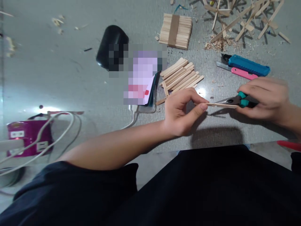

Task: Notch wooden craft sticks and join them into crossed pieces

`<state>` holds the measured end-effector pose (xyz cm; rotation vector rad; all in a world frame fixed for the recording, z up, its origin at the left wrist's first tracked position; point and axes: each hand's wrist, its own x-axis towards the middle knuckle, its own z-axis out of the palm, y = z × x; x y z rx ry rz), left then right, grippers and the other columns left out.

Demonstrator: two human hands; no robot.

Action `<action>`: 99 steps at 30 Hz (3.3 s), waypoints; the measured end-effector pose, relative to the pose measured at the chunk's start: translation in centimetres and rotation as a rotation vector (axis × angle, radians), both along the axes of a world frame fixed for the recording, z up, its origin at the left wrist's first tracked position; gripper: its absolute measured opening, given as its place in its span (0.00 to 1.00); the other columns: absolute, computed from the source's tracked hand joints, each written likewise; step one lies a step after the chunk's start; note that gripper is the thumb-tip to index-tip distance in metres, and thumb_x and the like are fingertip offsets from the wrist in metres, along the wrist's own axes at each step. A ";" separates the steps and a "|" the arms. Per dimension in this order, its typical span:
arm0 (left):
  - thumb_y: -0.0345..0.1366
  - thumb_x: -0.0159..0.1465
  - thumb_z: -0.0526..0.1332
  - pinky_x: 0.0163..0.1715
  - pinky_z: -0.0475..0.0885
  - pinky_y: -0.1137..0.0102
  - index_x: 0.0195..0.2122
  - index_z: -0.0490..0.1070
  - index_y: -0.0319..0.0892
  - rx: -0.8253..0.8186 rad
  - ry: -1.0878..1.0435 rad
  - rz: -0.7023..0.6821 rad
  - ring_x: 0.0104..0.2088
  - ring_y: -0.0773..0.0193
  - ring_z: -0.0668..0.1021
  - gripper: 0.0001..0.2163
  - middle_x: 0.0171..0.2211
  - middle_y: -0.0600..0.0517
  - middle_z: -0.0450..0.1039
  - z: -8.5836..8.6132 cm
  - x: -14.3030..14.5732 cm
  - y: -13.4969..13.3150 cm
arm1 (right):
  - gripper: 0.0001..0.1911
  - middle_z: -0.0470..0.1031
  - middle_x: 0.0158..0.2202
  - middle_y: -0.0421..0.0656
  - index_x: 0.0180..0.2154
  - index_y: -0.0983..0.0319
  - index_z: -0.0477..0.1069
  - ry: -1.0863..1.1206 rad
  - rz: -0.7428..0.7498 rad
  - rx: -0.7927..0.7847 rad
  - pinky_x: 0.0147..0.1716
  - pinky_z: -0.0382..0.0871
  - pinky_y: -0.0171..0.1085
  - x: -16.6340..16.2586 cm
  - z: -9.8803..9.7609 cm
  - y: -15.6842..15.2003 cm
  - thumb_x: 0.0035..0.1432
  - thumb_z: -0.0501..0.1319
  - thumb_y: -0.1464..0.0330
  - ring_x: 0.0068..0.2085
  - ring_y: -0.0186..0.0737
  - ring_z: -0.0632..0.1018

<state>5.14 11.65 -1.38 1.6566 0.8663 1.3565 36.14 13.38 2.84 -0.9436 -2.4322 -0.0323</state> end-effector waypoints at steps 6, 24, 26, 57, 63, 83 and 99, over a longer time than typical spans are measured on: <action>0.52 0.72 0.78 0.27 0.73 0.68 0.33 0.84 0.45 -0.287 -0.053 -0.044 0.25 0.66 0.76 0.18 0.25 0.53 0.79 1.3 0.2 -0.5 | 0.04 0.86 0.35 0.40 0.43 0.52 0.77 0.007 0.019 0.075 0.30 0.73 0.47 -0.2 0.1 0.3 0.68 0.71 0.64 0.35 0.49 0.85; 0.45 0.65 0.82 0.19 0.68 0.74 0.30 0.80 0.44 -0.553 -0.297 -0.099 0.20 0.72 0.72 0.16 0.22 0.55 0.75 1.6 0.8 -0.4 | 0.08 0.91 0.44 0.47 0.49 0.53 0.84 -0.053 -0.139 0.069 0.38 0.79 0.52 1.7 -1.4 3.0 0.75 0.68 0.59 0.41 0.55 0.87; 0.45 0.66 0.82 0.20 0.68 0.75 0.30 0.81 0.43 -0.526 -0.300 -0.063 0.20 0.72 0.72 0.16 0.22 0.55 0.75 1.4 0.9 -0.4 | 0.10 0.91 0.47 0.47 0.51 0.54 0.84 -0.038 -0.103 0.044 0.43 0.82 0.53 1.4 -1.7 2.9 0.74 0.70 0.58 0.45 0.56 0.89; 0.48 0.73 0.79 0.26 0.72 0.73 0.36 0.88 0.42 -0.316 -0.217 -0.149 0.24 0.70 0.76 0.15 0.26 0.52 0.81 0.9 0.7 -0.2 | 0.08 0.84 0.31 0.38 0.42 0.53 0.81 0.133 0.185 -0.410 0.26 0.68 0.44 -0.1 0.1 1.3 0.72 0.75 0.58 0.28 0.41 0.80; 0.46 0.74 0.79 0.26 0.73 0.72 0.37 0.88 0.42 -0.292 -0.207 -0.162 0.25 0.69 0.78 0.13 0.28 0.51 0.83 0.6 0.8 -0.2 | 0.09 0.86 0.33 0.39 0.42 0.53 0.83 0.143 0.169 -0.481 0.28 0.71 0.43 0.1 0.0 1.4 0.71 0.76 0.57 0.30 0.41 0.82; 0.49 0.74 0.76 0.26 0.71 0.69 0.36 0.85 0.43 -0.297 -0.051 -0.156 0.26 0.67 0.77 0.15 0.29 0.50 0.82 1.0 0.4 -0.5 | 0.06 0.84 0.31 0.37 0.38 0.51 0.81 0.126 0.170 -0.526 0.26 0.70 0.45 -0.1 0.5 1.1 0.70 0.74 0.60 0.27 0.42 0.81; 0.53 0.80 0.71 0.32 0.83 0.71 0.44 0.74 0.44 -0.706 -0.239 -0.550 0.30 0.64 0.88 0.18 0.32 0.47 0.88 0.9 0.7 -1.8 | 0.04 0.84 0.33 0.39 0.42 0.50 0.82 0.167 0.000 -0.210 0.27 0.75 0.48 0.4 -0.6 1.8 0.69 0.75 0.63 0.30 0.47 0.82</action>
